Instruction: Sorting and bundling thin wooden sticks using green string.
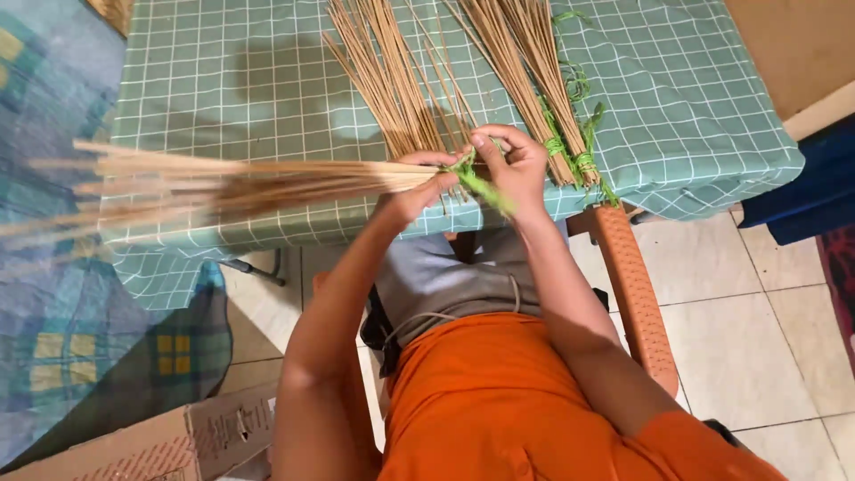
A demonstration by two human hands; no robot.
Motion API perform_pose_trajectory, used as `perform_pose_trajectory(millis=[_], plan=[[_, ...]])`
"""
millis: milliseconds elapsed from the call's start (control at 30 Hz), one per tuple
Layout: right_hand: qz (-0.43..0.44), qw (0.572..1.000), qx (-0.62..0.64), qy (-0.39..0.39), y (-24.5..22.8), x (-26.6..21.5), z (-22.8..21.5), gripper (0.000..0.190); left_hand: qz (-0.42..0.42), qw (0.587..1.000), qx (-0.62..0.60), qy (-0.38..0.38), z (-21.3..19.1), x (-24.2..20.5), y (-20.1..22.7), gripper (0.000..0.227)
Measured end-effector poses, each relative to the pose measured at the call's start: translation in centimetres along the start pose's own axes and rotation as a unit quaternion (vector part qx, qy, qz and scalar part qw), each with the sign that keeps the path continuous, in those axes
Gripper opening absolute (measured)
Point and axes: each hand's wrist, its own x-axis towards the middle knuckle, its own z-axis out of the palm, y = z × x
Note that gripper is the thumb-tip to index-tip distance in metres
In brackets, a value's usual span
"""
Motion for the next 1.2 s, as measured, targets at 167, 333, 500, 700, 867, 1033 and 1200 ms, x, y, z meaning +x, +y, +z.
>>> perform_pose_trajectory(millis=[167, 333, 500, 700, 867, 1033, 1200], plan=[[-0.013, 0.994, 0.110, 0.000, -0.6, -0.7, 0.1, 0.041, -0.072, 0.986, -0.101, 0.111, 0.1, -0.2, -1.9, 0.034], [-0.057, 0.994, 0.091, -0.016, -0.1, -0.9, 0.5, 0.041, -0.083, 0.975, -0.132, 0.157, 0.7, 0.1, -1.7, 0.041], [-0.074, 0.992, 0.093, -0.037, 1.1, -0.7, 0.0, 0.038, -0.073, 0.963, -0.172, 0.195, 1.2, 0.5, -0.5, 0.037], [-0.011, 0.996, 0.081, -0.038, 0.8, -0.9, 0.0, 0.032, -0.089, 0.949, -0.192, 0.236, 0.4, 0.8, -2.3, 0.037], [-0.056, 0.997, 0.018, -0.045, 0.3, -1.2, 0.9, 0.023, -0.086, 0.952, -0.182, 0.232, 0.1, 1.0, -3.1, 0.035], [-0.087, 0.993, 0.004, -0.079, 0.7, -1.3, 0.9, 0.021, -0.125, 0.938, -0.197, 0.258, -1.0, 1.0, -6.2, 0.026], [0.001, 0.998, 0.027, -0.062, -0.4, -1.5, 1.4, 0.020, -0.131, 0.947, -0.172, 0.239, 0.2, 0.8, -3.7, 0.031]])
